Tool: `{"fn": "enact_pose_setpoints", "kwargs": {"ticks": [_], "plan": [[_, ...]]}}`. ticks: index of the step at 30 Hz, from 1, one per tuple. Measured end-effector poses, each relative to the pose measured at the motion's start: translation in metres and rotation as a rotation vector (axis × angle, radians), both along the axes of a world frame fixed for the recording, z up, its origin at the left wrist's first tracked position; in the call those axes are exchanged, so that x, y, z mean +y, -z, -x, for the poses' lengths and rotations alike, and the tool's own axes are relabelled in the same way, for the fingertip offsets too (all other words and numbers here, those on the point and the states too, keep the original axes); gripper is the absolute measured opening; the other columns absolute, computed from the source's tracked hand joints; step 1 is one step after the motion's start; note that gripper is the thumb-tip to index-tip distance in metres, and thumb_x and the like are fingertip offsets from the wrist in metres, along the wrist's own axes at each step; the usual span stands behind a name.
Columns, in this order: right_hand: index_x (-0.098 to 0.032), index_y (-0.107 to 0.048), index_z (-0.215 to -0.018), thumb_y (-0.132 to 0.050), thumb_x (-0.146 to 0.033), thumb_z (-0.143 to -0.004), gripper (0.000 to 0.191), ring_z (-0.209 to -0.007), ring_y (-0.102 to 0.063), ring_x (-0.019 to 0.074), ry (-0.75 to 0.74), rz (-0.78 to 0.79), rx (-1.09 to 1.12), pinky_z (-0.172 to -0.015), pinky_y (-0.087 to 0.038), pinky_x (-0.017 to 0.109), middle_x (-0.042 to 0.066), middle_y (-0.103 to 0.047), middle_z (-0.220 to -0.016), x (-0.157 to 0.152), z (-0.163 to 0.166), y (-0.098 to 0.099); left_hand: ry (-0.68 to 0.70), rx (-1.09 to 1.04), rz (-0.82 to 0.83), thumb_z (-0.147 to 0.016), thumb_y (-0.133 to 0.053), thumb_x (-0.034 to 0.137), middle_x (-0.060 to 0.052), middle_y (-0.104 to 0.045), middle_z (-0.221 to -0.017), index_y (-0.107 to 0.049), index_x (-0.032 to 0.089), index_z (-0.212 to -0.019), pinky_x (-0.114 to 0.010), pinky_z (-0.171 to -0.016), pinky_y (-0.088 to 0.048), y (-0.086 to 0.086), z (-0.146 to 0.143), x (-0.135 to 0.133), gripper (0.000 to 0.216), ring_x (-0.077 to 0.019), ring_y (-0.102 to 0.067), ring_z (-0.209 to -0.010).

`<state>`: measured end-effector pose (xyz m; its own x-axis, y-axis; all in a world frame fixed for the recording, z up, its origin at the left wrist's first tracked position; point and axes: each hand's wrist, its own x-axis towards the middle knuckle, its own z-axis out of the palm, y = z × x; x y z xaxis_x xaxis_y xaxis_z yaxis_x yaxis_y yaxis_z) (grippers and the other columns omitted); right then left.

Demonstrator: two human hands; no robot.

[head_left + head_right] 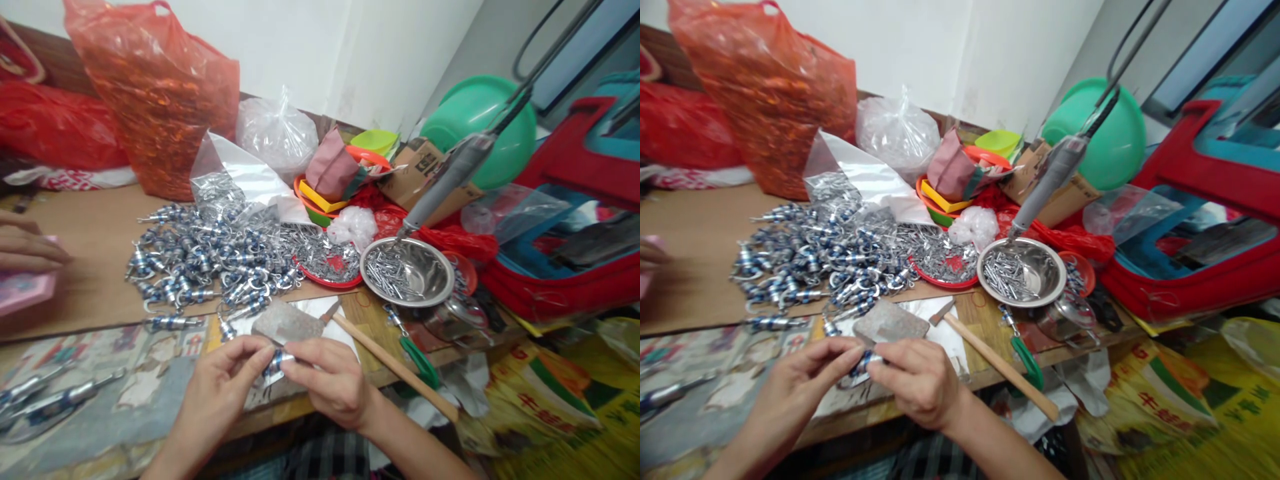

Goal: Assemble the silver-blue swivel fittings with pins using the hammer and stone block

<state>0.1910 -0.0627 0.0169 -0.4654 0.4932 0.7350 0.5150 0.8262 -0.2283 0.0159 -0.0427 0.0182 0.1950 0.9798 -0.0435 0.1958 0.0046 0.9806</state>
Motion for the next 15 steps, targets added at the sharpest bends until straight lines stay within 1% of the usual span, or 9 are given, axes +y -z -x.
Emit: {"fn": "enact_pose_setpoints", "kwargs": {"ticks": [2,4,9,11,12,14,15], "plan": [[-0.017,-0.062,-0.094,-0.045,-0.011,-0.081,0.022,-0.079,-0.062,0.0162,-0.002,0.017,0.020,-0.064,-0.051,0.026,0.011,-0.067,-0.090,-0.001,0.000,-0.001,0.047,-0.019,-0.026,-0.069,-0.059,0.030,0.000,-0.067,-0.066,-0.065,0.020,-0.065,-0.022,-0.062,-0.043,-0.002,0.001,0.000,0.012,-0.0155,-0.058,-0.066],[-0.015,-0.064,-0.091,-0.048,-0.009,-0.078,0.022,-0.078,-0.063,0.0160,-0.004,0.048,0.045,-0.064,-0.051,0.025,0.011,-0.067,-0.090,-0.002,0.001,-0.001,0.057,-0.046,-0.016,-0.070,-0.059,0.029,0.001,-0.068,-0.068,-0.066,0.021,-0.066,-0.021,-0.061,-0.042,-0.004,0.003,0.000,0.011,-0.0151,-0.057,-0.066],[-0.016,-0.068,-0.085,-0.050,-0.005,-0.074,0.024,-0.075,-0.064,0.0138,0.021,0.214,0.184,-0.064,-0.052,0.021,0.009,-0.068,-0.087,-0.002,0.003,0.002,0.005,-0.121,0.111,-0.070,-0.060,0.031,0.000,-0.066,-0.063,-0.066,0.019,-0.064,-0.021,-0.059,-0.041,-0.001,0.002,-0.003,0.015,-0.0137,-0.055,-0.062],[-0.016,-0.070,-0.083,-0.053,-0.006,-0.074,0.021,-0.072,-0.064,0.0133,0.040,0.283,0.244,-0.063,-0.052,0.020,0.009,-0.068,-0.084,-0.002,0.005,0.004,0.002,-0.161,0.176,-0.070,-0.059,0.033,0.000,-0.065,-0.060,-0.066,0.017,-0.066,-0.021,-0.057,-0.042,0.002,0.000,-0.005,0.018,-0.0128,-0.055,-0.060],[-0.015,-0.070,-0.081,-0.056,-0.008,-0.073,0.018,-0.069,-0.064,0.0132,0.052,0.309,0.275,-0.062,-0.052,0.019,0.009,-0.068,-0.081,-0.002,0.007,0.004,-0.005,-0.194,0.215,-0.070,-0.059,0.034,0.000,-0.065,-0.061,-0.067,0.017,-0.068,-0.021,-0.057,-0.043,0.003,-0.001,-0.006,0.019,-0.0130,-0.056,-0.060],[-0.014,-0.071,-0.079,-0.061,-0.013,-0.072,0.012,-0.066,-0.064,0.0131,0.082,0.354,0.326,-0.060,-0.052,0.019,0.010,-0.068,-0.077,-0.005,0.010,0.004,-0.032,-0.268,0.302,-0.067,-0.063,0.035,0.000,-0.068,-0.066,-0.066,0.017,-0.079,-0.022,-0.062,-0.046,0.004,-0.002,-0.008,0.022,-0.0149,-0.061,-0.067],[-0.014,-0.071,-0.079,-0.063,-0.015,-0.071,0.011,-0.064,-0.064,0.0130,0.103,0.381,0.334,-0.058,-0.052,0.019,0.009,-0.068,-0.075,-0.006,0.011,0.003,-0.051,-0.294,0.337,-0.063,-0.066,0.034,-0.001,-0.069,-0.071,-0.065,0.017,-0.086,-0.023,-0.066,-0.048,0.005,-0.004,-0.010,0.028,-0.0163,-0.062,-0.072]]}}
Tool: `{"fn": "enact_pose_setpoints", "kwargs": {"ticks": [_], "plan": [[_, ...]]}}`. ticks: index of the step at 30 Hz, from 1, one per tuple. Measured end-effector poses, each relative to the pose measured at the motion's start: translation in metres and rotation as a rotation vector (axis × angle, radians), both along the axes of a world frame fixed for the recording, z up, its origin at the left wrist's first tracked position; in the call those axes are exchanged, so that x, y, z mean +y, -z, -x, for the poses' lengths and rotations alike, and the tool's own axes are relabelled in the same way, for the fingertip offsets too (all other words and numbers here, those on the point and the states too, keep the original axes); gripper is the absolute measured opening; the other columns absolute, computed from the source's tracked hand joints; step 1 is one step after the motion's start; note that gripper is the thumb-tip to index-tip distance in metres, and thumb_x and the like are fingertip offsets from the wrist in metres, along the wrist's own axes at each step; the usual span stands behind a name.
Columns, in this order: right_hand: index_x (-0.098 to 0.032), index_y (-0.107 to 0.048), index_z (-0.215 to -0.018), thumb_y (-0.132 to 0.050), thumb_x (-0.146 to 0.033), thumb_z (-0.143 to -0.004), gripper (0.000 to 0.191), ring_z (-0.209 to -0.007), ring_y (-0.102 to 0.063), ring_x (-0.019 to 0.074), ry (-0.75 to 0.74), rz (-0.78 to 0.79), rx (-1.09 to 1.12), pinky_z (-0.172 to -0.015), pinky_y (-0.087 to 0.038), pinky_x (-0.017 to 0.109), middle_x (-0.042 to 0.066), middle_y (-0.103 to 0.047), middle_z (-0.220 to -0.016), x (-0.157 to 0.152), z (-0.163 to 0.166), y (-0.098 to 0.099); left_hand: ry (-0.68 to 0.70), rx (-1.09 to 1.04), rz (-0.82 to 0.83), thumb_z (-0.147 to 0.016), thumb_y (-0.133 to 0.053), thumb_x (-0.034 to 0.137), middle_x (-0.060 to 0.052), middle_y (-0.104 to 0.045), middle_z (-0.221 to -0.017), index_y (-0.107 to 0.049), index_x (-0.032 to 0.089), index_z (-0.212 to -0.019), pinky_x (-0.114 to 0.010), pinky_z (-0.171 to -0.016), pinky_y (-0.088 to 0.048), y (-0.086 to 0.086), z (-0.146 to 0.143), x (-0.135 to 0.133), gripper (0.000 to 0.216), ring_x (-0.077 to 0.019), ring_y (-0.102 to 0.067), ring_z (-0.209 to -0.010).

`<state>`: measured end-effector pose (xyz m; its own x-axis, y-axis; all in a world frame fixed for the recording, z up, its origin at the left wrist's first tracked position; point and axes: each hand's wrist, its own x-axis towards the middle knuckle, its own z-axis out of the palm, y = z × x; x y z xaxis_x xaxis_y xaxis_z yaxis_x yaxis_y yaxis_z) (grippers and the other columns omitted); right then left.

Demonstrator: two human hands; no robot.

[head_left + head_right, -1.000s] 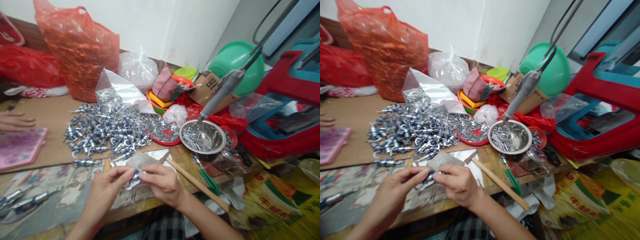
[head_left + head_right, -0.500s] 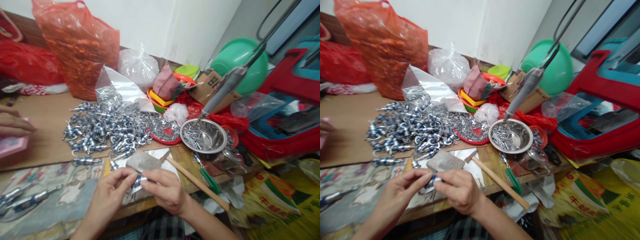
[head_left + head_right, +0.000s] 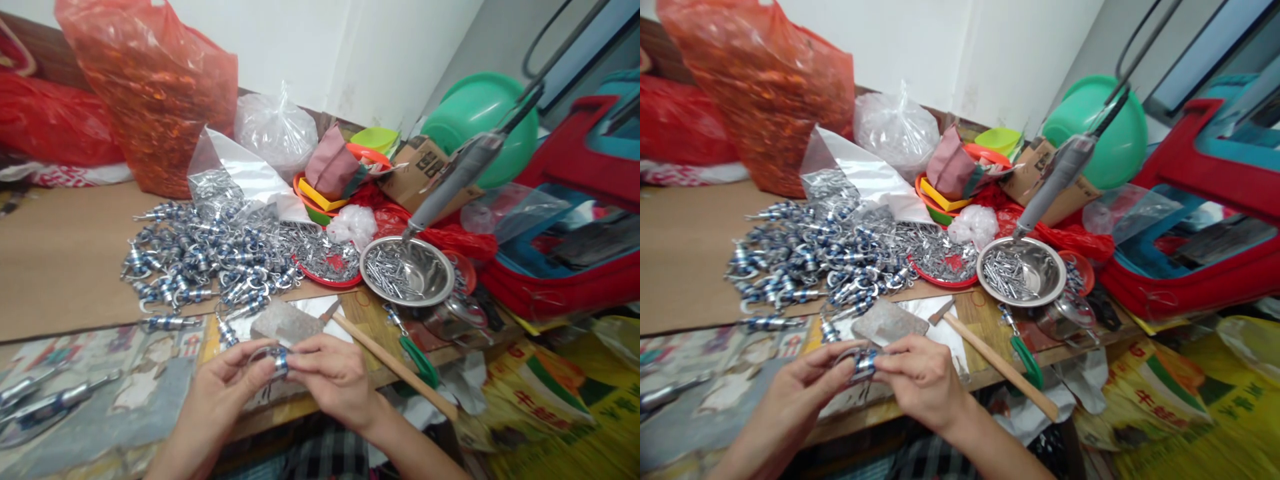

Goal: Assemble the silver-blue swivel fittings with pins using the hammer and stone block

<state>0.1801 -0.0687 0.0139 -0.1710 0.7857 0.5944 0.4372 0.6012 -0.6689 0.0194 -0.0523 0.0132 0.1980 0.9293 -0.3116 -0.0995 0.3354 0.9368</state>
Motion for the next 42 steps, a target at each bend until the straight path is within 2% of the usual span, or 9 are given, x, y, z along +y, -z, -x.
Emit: {"fn": "enact_pose_setpoints", "kwargs": {"ticks": [5,8,10,17,26,29,33,37,42], "plan": [[-0.019,-0.071,-0.077,-0.061,-0.025,-0.074,0.011,-0.069,-0.063,0.0118,0.012,0.236,-0.235,-0.064,-0.050,0.019,0.002,-0.068,-0.075,0.024,-0.017,-0.014,-0.076,-0.048,0.013,-0.056,-0.073,0.030,-0.003,-0.070,-0.083,-0.049,0.018,-0.111,-0.029,-0.074,-0.051,0.003,-0.007,-0.002,0.061,-0.0194,-0.064,-0.079],[-0.023,-0.064,-0.098,-0.047,-0.020,-0.084,0.022,-0.090,-0.059,0.0116,0.413,0.298,-0.608,-0.081,-0.044,0.021,0.001,-0.065,-0.098,0.072,-0.049,-0.017,-0.128,-0.087,-0.033,-0.055,-0.073,0.029,-0.001,-0.068,-0.077,-0.042,0.021,-0.114,-0.029,-0.073,-0.051,0.007,-0.013,-0.001,0.066,-0.0185,-0.065,-0.076],[-0.019,-0.063,-0.101,-0.045,-0.013,-0.082,0.027,-0.097,-0.057,0.0186,0.524,0.357,-0.693,-0.084,-0.042,0.030,0.008,-0.064,-0.101,0.108,-0.070,-0.013,-0.130,-0.105,-0.040,-0.055,-0.073,0.028,0.000,-0.067,-0.073,-0.040,0.021,-0.114,-0.030,-0.070,-0.052,0.010,-0.017,0.000,0.067,-0.0189,-0.065,-0.074],[-0.015,-0.068,-0.082,-0.057,-0.003,-0.064,0.024,-0.092,-0.059,0.0275,0.581,0.502,-0.808,-0.079,-0.042,0.035,0.015,-0.066,-0.088,0.167,-0.085,0.011,-0.102,-0.171,-0.037,-0.057,-0.072,0.025,-0.002,-0.066,-0.071,-0.027,0.018,-0.125,-0.034,-0.069,-0.052,0.019,-0.023,0.004,0.082,-0.0203,-0.065,-0.071],[-0.017,-0.065,-0.094,-0.049,-0.018,-0.080,0.021,-0.089,-0.059,0.0162,0.453,0.397,-0.502,-0.081,-0.043,0.028,0.006,-0.065,-0.096,0.140,-0.083,0.003,-0.227,-0.195,-0.036,-0.046,-0.077,0.013,0.002,-0.064,-0.066,-0.026,0.021,-0.129,-0.028,-0.065,-0.052,0.025,-0.020,0.007,0.098,-0.0162,-0.062,-0.070],[-0.017,-0.063,-0.096,-0.054,-0.024,-0.078,0.022,-0.069,-0.061,0.0124,0.272,0.484,-0.311,-0.064,-0.048,0.024,0.002,-0.068,-0.083,0.107,-0.065,-0.006,-0.245,-0.205,-0.030,-0.046,-0.077,0.012,0.002,-0.065,-0.065,-0.026,0.020,-0.129,-0.027,-0.064,-0.052,0.023,-0.022,0.008,0.098,-0.0159,-0.063,-0.069],[-0.014,-0.068,-0.075,-0.063,-0.020,-0.068,0.010,-0.055,-0.056,0.0100,-0.087,0.732,0.001,-0.053,-0.044,0.021,0.001,-0.066,-0.065,0.069,-0.038,-0.016,-0.246,-0.185,0.012,-0.045,-0.077,0.013,0.003,-0.064,-0.062,-0.028,0.020,-0.127,-0.025,-0.060,-0.052,0.018,-0.022,0.010,0.096,-0.0151,-0.064,-0.062],[-0.016,-0.070,-0.073,-0.061,-0.017,-0.070,0.009,-0.057,-0.055,0.0099,-0.214,0.753,-0.131,-0.053,-0.039,0.019,-0.001,-0.064,-0.061,0.059,-0.016,-0.019,-0.233,-0.183,0.016,-0.044,-0.078,0.014,0.005,-0.062,-0.058,-0.028,0.021,-0.126,-0.025,-0.058,-0.052,0.017,-0.021,0.013,0.096,-0.0161,-0.065,-0.059],[-0.020,-0.072,-0.076,-0.064,-0.033,-0.071,0.016,-0.064,-0.055,0.0121,-0.141,0.548,-0.381,-0.057,-0.038,0.021,0.001,-0.065,-0.066,0.062,-0.001,-0.012,-0.223,-0.187,0.010,-0.044,-0.077,0.013,0.004,-0.063,-0.057,-0.029,0.019,-0.126,-0.024,-0.057,-0.052,0.019,-0.020,0.014,0.096,-0.0154,-0.064,-0.057]]}}
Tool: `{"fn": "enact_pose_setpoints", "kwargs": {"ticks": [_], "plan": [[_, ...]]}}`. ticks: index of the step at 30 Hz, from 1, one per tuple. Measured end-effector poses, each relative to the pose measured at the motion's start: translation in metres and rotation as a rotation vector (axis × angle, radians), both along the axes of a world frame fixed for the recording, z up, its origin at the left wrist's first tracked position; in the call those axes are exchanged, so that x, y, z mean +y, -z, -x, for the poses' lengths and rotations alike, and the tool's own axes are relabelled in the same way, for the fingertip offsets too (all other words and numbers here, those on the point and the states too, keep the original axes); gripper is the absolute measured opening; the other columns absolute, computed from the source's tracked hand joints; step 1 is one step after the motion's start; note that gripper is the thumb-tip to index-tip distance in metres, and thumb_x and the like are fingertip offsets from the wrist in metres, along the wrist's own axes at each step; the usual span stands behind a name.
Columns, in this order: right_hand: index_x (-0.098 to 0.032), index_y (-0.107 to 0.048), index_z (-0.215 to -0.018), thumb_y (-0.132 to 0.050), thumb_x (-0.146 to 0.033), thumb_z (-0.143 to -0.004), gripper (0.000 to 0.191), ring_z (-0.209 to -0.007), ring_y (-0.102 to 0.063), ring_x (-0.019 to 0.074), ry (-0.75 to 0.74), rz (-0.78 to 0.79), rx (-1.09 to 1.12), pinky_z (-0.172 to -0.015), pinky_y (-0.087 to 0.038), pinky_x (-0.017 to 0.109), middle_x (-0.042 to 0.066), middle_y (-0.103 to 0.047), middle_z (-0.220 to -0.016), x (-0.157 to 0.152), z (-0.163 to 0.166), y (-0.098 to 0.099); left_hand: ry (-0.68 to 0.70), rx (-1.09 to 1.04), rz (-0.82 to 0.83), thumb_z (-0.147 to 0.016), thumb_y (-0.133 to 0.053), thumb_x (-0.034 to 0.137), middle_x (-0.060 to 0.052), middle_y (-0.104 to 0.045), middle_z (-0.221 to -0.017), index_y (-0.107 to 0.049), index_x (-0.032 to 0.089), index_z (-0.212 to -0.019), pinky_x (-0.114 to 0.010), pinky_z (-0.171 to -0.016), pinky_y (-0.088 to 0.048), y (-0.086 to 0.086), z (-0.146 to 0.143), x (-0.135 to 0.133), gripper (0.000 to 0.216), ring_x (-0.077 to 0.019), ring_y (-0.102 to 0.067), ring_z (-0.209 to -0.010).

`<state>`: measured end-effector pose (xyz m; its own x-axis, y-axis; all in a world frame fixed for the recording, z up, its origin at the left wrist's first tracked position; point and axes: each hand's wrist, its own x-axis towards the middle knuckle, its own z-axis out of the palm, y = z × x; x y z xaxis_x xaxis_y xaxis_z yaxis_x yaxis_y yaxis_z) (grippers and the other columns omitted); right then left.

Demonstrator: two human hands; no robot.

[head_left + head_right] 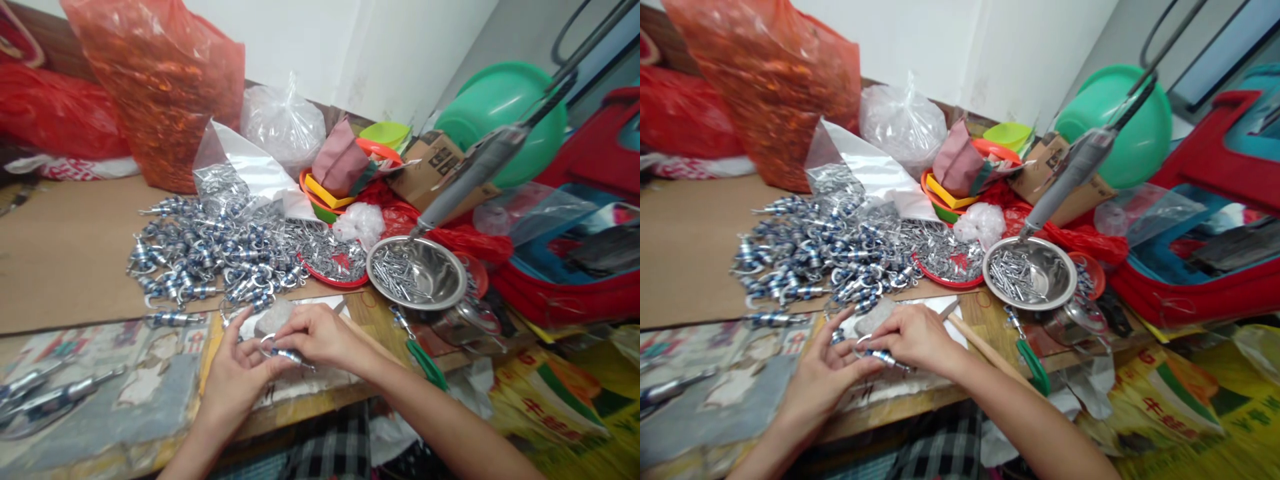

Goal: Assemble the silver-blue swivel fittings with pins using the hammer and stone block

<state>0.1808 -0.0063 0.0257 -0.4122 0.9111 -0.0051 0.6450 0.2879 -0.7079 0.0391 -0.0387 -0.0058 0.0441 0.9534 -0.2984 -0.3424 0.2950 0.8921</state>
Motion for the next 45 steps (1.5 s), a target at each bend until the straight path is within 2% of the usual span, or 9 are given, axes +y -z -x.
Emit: {"fn": "enact_pose_setpoints", "kwargs": {"ticks": [7,11,16,19,23,28,33,38,45], "plan": [[-0.023,-0.071,-0.081,-0.063,-0.031,-0.072,0.014,-0.061,-0.054,0.0116,0.126,-0.223,0.067,-0.056,-0.039,0.021,0.000,-0.061,-0.063,-0.008,0.005,0.014,-0.019,-0.026,-0.019,-0.044,-0.077,0.013,0.003,-0.066,-0.059,-0.028,0.018,-0.127,-0.025,-0.058,-0.052,-0.002,-0.002,0.000,0.097,-0.0149,-0.064,-0.059],[-0.021,-0.067,-0.090,-0.051,-0.021,-0.081,0.018,-0.077,-0.058,0.0137,0.327,-0.334,0.204,-0.070,-0.044,0.024,0.003,-0.064,-0.082,-0.022,-0.025,0.012,-0.027,0.014,-0.006,-0.043,-0.078,0.013,0.006,-0.062,-0.055,-0.031,0.019,-0.126,-0.024,-0.057,-0.052,-0.002,-0.001,0.000,0.095,-0.0140,-0.063,-0.057],[-0.018,-0.057,-0.105,-0.055,-0.029,-0.075,0.032,-0.088,-0.056,0.0242,0.488,-0.267,-0.375,-0.075,-0.044,0.036,0.010,-0.060,-0.093,-0.051,-0.093,0.029,-0.037,0.015,-0.010,-0.042,-0.079,0.015,0.006,-0.061,-0.055,-0.031,0.019,-0.126,-0.024,-0.060,-0.052,0.000,-0.001,0.000,0.097,-0.0143,-0.063,-0.060],[-0.018,-0.057,-0.097,-0.049,-0.027,-0.079,0.022,-0.082,-0.058,0.0222,0.454,-0.132,-0.463,-0.072,-0.045,0.034,0.008,-0.060,-0.087,-0.063,-0.111,0.036,-0.031,0.014,-0.007,-0.043,-0.079,0.015,0.006,-0.062,-0.056,-0.031,0.019,-0.127,-0.023,-0.060,-0.051,0.000,-0.001,0.000,0.097,-0.0132,-0.062,-0.060],[-0.021,-0.053,-0.100,-0.049,-0.022,-0.080,0.021,-0.086,-0.057,0.0190,0.434,-0.239,-0.267,-0.073,-0.046,0.031,0.005,-0.059,-0.094,-0.067,-0.095,0.014,-0.030,0.019,0.004,-0.043,-0.079,0.014,0.006,-0.062,-0.056,-0.031,0.021,-0.127,-0.023,-0.058,-0.051,-0.001,-0.001,-0.001,0.096,-0.0127,-0.062,-0.058],[-0.031,-0.038,-0.126,-0.041,-0.009,-0.082,0.049,-0.096,-0.055,0.0164,0.205,-0.580,-0.099,-0.080,-0.044,0.028,0.003,-0.057,-0.108,-0.072,-0.059,-0.016,-0.039,0.021,0.001,-0.043,-0.079,0.014,0.006,-0.061,-0.056,-0.032,0.020,-0.126,-0.024,-0.057,-0.052,-0.002,-0.002,-0.001,0.096,-0.0132,-0.062,-0.057],[-0.030,-0.041,-0.127,-0.036,-0.002,-0.076,0.058,-0.081,-0.059,0.0188,0.068,-0.498,-0.351,-0.066,-0.049,0.030,0.005,-0.062,-0.096,-0.073,-0.047,-0.010,-0.008,0.027,0.004,-0.045,-0.078,0.016,0.006,-0.063,-0.057,-0.028,0.020,-0.128,-0.024,-0.058,-0.052,-0.002,0.000,0.000,0.097,-0.0137,-0.063,-0.057],[-0.034,-0.038,-0.127,-0.038,-0.001,-0.078,0.059,-0.091,-0.057,0.0165,0.186,-0.581,-0.074,-0.073,-0.048,0.029,0.003,-0.059,-0.105,-0.080,-0.049,-0.006,-0.010,0.041,-0.014,-0.044,-0.079,0.016,0.007,-0.063,-0.056,-0.029,0.020,-0.127,-0.025,-0.059,-0.052,-0.001,0.001,0.000,0.097,-0.0143,-0.064,-0.057],[-0.026,-0.050,-0.119,-0.049,-0.017,-0.080,0.039,-0.088,-0.059,0.0166,0.374,-0.351,0.053,-0.079,-0.047,0.030,0.005,-0.062,-0.099,-0.061,-0.050,0.000,-0.018,0.039,-0.006,-0.043,-0.079,0.017,0.006,-0.064,-0.056,-0.031,0.019,-0.126,-0.024,-0.058,-0.051,-0.001,0.000,0.000,0.096,-0.0142,-0.064,-0.057]]}}
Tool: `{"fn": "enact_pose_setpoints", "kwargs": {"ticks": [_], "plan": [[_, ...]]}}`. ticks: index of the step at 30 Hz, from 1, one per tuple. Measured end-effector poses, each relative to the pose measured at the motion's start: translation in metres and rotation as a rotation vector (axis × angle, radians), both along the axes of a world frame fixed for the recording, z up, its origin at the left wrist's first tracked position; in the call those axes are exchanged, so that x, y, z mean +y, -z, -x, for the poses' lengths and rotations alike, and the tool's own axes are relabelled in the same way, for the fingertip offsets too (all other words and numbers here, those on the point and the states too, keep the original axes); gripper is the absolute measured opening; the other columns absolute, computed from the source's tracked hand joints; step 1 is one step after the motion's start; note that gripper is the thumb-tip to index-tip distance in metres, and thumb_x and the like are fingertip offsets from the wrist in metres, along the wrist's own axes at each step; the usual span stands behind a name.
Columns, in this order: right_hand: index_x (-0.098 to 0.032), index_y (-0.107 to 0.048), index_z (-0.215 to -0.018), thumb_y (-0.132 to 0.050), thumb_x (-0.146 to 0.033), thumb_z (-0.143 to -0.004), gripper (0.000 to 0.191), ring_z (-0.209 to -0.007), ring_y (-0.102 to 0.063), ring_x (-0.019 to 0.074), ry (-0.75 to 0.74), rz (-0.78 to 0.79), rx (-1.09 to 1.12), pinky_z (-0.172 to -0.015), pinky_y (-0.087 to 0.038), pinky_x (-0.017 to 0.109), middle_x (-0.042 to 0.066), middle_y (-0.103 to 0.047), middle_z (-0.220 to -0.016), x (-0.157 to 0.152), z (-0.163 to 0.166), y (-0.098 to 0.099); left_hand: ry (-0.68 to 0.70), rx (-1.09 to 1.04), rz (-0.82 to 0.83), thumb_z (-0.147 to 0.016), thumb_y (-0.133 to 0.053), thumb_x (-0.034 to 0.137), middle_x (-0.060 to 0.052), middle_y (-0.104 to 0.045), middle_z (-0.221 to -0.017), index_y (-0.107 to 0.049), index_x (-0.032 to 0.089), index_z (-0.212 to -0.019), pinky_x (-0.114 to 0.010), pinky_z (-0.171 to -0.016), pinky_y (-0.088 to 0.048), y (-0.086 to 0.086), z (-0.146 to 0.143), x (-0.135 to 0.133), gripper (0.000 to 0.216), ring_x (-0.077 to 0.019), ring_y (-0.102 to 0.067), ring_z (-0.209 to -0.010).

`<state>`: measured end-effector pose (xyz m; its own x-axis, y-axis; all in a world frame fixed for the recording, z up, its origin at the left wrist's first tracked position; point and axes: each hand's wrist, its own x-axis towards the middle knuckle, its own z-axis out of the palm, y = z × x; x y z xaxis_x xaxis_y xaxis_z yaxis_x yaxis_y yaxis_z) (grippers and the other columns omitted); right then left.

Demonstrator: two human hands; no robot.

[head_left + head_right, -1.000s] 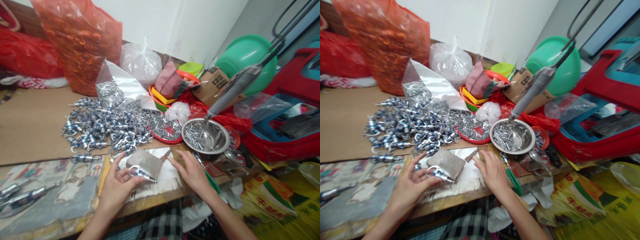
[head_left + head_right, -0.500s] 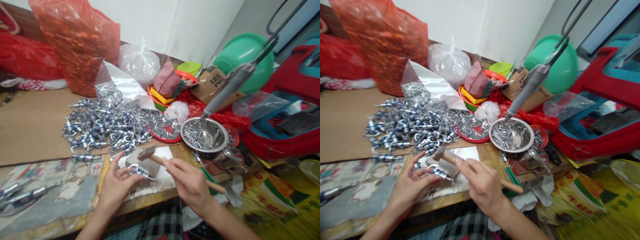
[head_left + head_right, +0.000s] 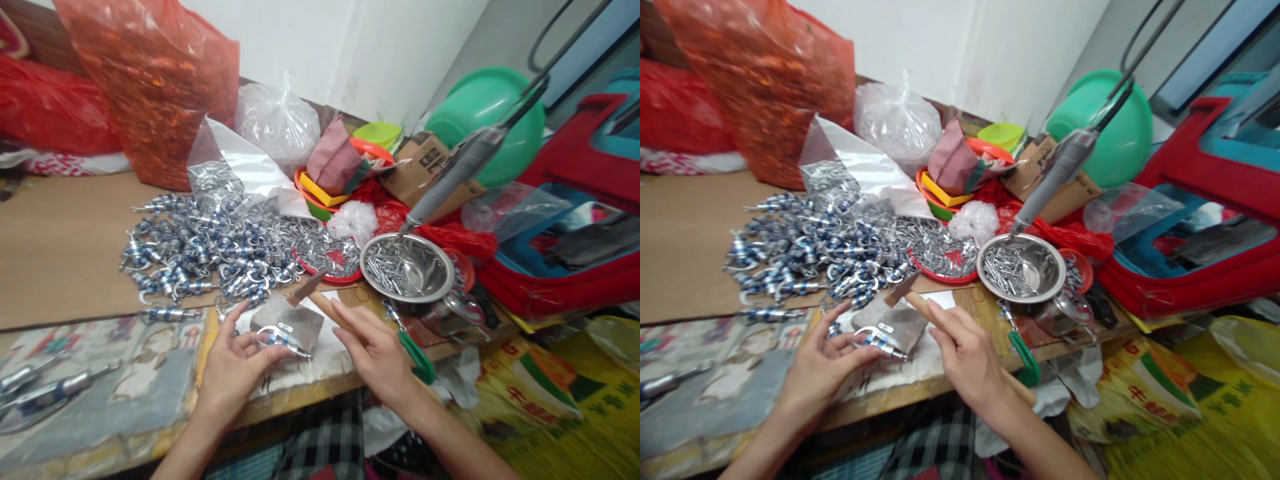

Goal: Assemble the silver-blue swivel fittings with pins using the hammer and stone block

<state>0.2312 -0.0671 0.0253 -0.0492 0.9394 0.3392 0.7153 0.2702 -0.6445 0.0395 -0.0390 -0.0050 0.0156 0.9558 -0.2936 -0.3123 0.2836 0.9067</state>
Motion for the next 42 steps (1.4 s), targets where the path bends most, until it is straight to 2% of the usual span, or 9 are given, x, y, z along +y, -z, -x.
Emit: {"fn": "enact_pose_setpoints", "kwargs": {"ticks": [4,7,10,13,18,21,24,32,42], "plan": [[-0.018,-0.055,-0.114,-0.052,-0.023,-0.078,0.037,-0.096,-0.057,0.0212,0.090,0.253,0.053,-0.083,-0.044,0.036,0.009,-0.061,-0.106,0.028,-0.020,0.030,-0.012,-0.006,0.008,-0.042,-0.079,0.016,0.005,-0.064,-0.055,-0.034,0.018,-0.124,-0.024,-0.058,-0.052,-0.003,0.000,0.000,0.093,-0.0138,-0.064,-0.056],[-0.017,-0.057,-0.112,-0.050,-0.024,-0.079,0.034,-0.096,-0.056,0.0230,0.091,0.304,-0.043,-0.083,-0.043,0.038,0.010,-0.061,-0.106,0.038,-0.031,0.042,-0.004,-0.004,0.014,-0.042,-0.079,0.016,0.005,-0.064,-0.056,-0.033,0.017,-0.124,-0.024,-0.058,-0.052,-0.003,0.000,0.000,0.095,-0.0141,-0.064,-0.056],[-0.020,-0.060,-0.107,-0.048,-0.021,-0.081,0.029,-0.088,-0.056,0.0204,0.081,0.200,-0.186,-0.079,-0.043,0.035,0.008,-0.062,-0.094,0.038,-0.023,0.034,-0.003,-0.008,0.011,-0.041,-0.080,0.017,0.005,-0.064,-0.055,-0.033,0.017,-0.124,-0.022,-0.058,-0.051,-0.002,0.000,0.000,0.096,-0.0138,-0.064,-0.057],[-0.024,-0.061,-0.104,-0.049,-0.023,-0.081,0.025,-0.090,-0.054,0.0172,-0.001,0.075,-0.144,-0.080,-0.041,0.031,0.005,-0.060,-0.094,0.037,0.005,0.018,-0.011,-0.017,0.007,-0.040,-0.080,0.017,0.005,-0.064,-0.055,-0.034,0.017,-0.124,-0.021,-0.057,-0.051,-0.001,0.000,0.001,0.096,-0.0135,-0.063,-0.057],[-0.020,-0.057,-0.109,-0.059,-0.035,-0.074,0.039,-0.091,-0.054,0.0183,-0.099,0.114,-0.124,-0.080,-0.041,0.030,0.006,-0.060,-0.100,0.050,0.043,0.012,0.002,-0.032,0.012,-0.041,-0.080,0.018,0.006,-0.063,-0.054,-0.034,0.016,-0.123,-0.022,-0.059,-0.051,-0.001,0.000,0.001,0.094,-0.0133,-0.063,-0.056],[-0.019,-0.067,-0.089,-0.050,-0.031,-0.081,0.022,-0.076,-0.059,0.0163,-0.063,0.181,-0.203,-0.070,-0.042,0.026,0.004,-0.066,-0.083,0.061,0.040,0.014,0.009,-0.026,0.016,-0.041,-0.079,0.017,0.005,-0.063,-0.055,-0.035,0.016,-0.122,-0.021,-0.058,-0.051,-0.001,0.000,0.000,0.092,-0.0128,-0.062,-0.056],[-0.020,-0.068,-0.074,-0.048,-0.025,-0.082,0.023,-0.066,-0.058,0.0155,-0.009,0.123,-0.313,-0.064,-0.041,0.025,0.003,-0.066,-0.070,0.063,0.033,0.010,0.001,-0.013,0.007,-0.042,-0.079,0.016,0.006,-0.063,-0.054,-0.035,0.016,-0.122,-0.021,-0.059,-0.050,0.000,0.000,0.001,0.091,-0.0124,-0.062,-0.056],[-0.018,-0.063,-0.088,-0.043,-0.010,-0.081,0.022,-0.078,-0.056,0.0166,-0.340,-0.138,-0.342,-0.070,-0.042,0.025,0.006,-0.064,-0.082,0.031,0.050,0.006,0.001,-0.071,-0.019,-0.043,-0.078,0.013,0.007,-0.061,-0.052,-0.036,0.015,-0.120,-0.022,-0.058,-0.050,0.002,-0.001,0.002,0.088,-0.0114,-0.060,-0.056],[-0.015,-0.060,-0.081,-0.043,-0.010,-0.080,0.018,-0.068,-0.048,0.0180,-0.306,-0.183,-0.604,-0.058,-0.035,0.028,0.005,-0.057,-0.070,0.023,0.058,0.005,-0.013,-0.102,-0.015,-0.042,-0.078,0.012,0.008,-0.062,-0.051,-0.039,0.017,-0.117,-0.018,-0.055,-0.049,0.004,-0.001,0.002,0.085,-0.0095,-0.059,-0.053]]}}
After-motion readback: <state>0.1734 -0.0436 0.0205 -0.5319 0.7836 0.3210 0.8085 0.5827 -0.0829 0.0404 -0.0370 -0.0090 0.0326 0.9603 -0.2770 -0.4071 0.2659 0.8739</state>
